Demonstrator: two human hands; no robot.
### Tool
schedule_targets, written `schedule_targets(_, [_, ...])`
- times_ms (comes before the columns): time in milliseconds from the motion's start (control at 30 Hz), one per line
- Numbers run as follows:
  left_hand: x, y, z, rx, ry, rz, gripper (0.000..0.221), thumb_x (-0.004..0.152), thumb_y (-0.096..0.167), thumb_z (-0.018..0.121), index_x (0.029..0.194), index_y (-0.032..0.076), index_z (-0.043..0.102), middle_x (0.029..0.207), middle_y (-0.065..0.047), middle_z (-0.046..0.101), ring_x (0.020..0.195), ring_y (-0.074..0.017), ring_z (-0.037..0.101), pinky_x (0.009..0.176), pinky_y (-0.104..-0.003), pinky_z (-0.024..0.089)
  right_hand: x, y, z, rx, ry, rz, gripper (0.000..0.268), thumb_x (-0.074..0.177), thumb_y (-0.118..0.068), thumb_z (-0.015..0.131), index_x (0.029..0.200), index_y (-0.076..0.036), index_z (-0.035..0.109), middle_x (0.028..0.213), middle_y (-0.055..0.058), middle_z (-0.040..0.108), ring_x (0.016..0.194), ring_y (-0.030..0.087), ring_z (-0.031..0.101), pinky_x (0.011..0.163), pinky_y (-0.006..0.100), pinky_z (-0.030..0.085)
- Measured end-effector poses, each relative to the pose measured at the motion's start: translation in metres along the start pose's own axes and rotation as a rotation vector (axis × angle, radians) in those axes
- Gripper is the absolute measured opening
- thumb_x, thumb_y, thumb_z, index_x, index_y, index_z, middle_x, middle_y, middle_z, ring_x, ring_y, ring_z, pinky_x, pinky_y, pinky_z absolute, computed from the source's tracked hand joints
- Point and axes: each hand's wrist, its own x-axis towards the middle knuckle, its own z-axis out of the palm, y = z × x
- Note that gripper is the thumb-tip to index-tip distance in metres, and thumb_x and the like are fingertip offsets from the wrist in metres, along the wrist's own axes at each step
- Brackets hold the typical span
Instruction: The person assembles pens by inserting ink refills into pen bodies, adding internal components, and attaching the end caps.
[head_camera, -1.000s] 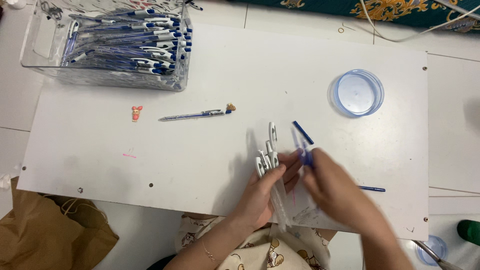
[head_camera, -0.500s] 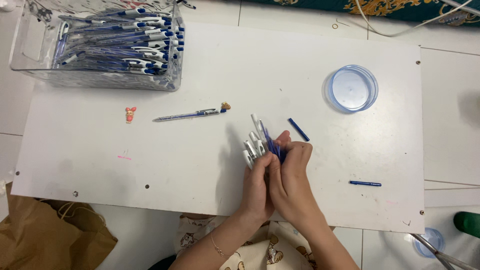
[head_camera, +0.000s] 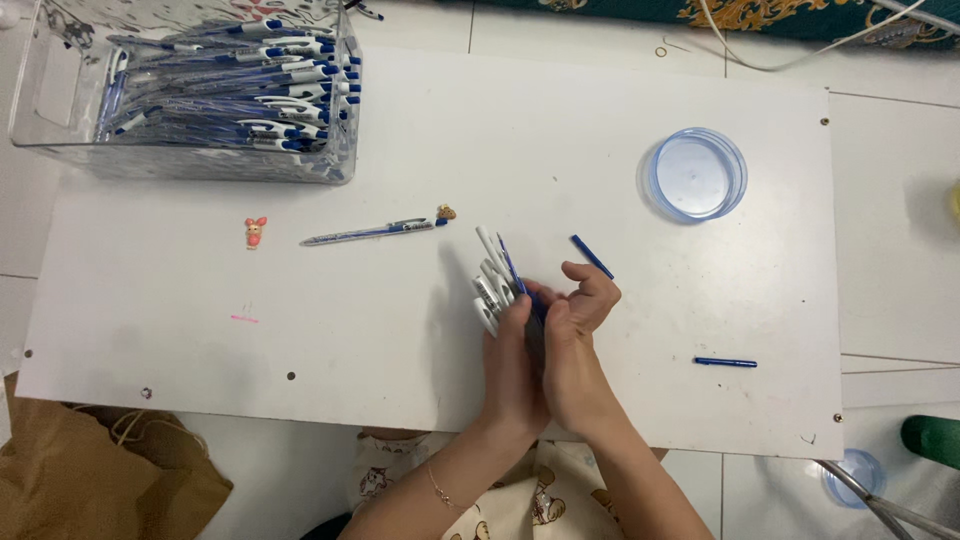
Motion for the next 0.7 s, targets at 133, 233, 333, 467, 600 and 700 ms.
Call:
schedule_targets(133, [-0.006, 0.005, 0.008, -0.091, 0.014, 0.093, 0.023, 0.102, 0.026, 0.057, 0.091, 0.008, 0.049, 0.077, -0.002, 0.044, 0.077, -0.016, 0.052, 0.072, -0.031, 0.049, 0.006, 0.004, -0.005, 0.167, 0.054, 0.006, 0.031, 0.105, -0.044, 0.026, 0.12, -0.018, 0.033, 0.114, 0.006, 0.032, 0.1, 0.019, 0.034, 0.082, 0.032, 0.033])
schedule_targets(233, [-0.005, 0.01, 0.013, -0.073, -0.031, 0.144, 0.03, 0.106, 0.029, 0.051, 0.083, 0.012, 0.043, 0.072, 0.002, 0.036, 0.072, -0.0123, 0.045, 0.067, -0.026, 0.043, 0.023, 0.003, -0.003, 0.279, 0.094, 0.009, 0.034, 0.105, -0.048, 0.024, 0.123, -0.02, 0.032, 0.116, 0.005, 0.031, 0.102, 0.019, 0.033, 0.083, 0.033, 0.031])
schedule_targets(333, [0.008, 0.007, 0.01, -0.154, -0.096, 0.181, 0.012, 0.104, 0.022, 0.048, 0.099, 0.015, 0.04, 0.075, 0.005, 0.032, 0.067, -0.0096, 0.039, 0.064, -0.026, 0.042, 0.023, 0.007, -0.01, 0.393, 0.126, 0.012, 0.038, 0.105, -0.051, 0.023, 0.126, -0.021, 0.031, 0.117, 0.005, 0.031, 0.104, 0.019, 0.032, 0.084, 0.033, 0.03])
schedule_targets(467, [0.012, 0.013, 0.009, -0.22, -0.105, 0.149, 0.009, 0.103, 0.015, 0.046, 0.103, 0.015, 0.037, 0.075, 0.007, 0.027, 0.064, -0.0085, 0.034, 0.061, -0.025, 0.042, 0.026, -0.005, -0.024, 0.585, 0.094, 0.031, 0.026, 0.108, -0.041, 0.033, 0.119, -0.019, 0.04, 0.111, 0.002, 0.041, 0.099, 0.016, 0.041, 0.083, 0.032, 0.036])
schedule_targets(600, [0.02, 0.023, -0.001, -0.221, -0.091, 0.128, 0.012, 0.103, 0.013, 0.046, 0.11, 0.016, 0.037, 0.078, 0.007, 0.029, 0.065, -0.0072, 0.033, 0.059, -0.021, 0.042, 0.031, -0.029, -0.046, 0.045, 0.174, -0.056, 0.014, 0.107, -0.018, 0.049, 0.12, -0.013, 0.05, 0.103, 0.004, 0.049, 0.096, 0.017, 0.046, 0.084, 0.031, 0.039])
schedule_targets(700, [0.021, 0.034, 0.0, -0.246, -0.128, 0.164, 0.012, 0.103, 0.013, 0.043, 0.112, 0.017, 0.036, 0.079, 0.008, 0.027, 0.066, -0.0063, 0.031, 0.059, -0.02, 0.039, 0.03, -0.056, -0.042, -0.623, 0.189, -0.193, 0.026, 0.103, -0.015, 0.063, 0.126, -0.004, 0.061, 0.113, 0.014, 0.056, 0.106, 0.027, 0.049, 0.09, 0.037, 0.044])
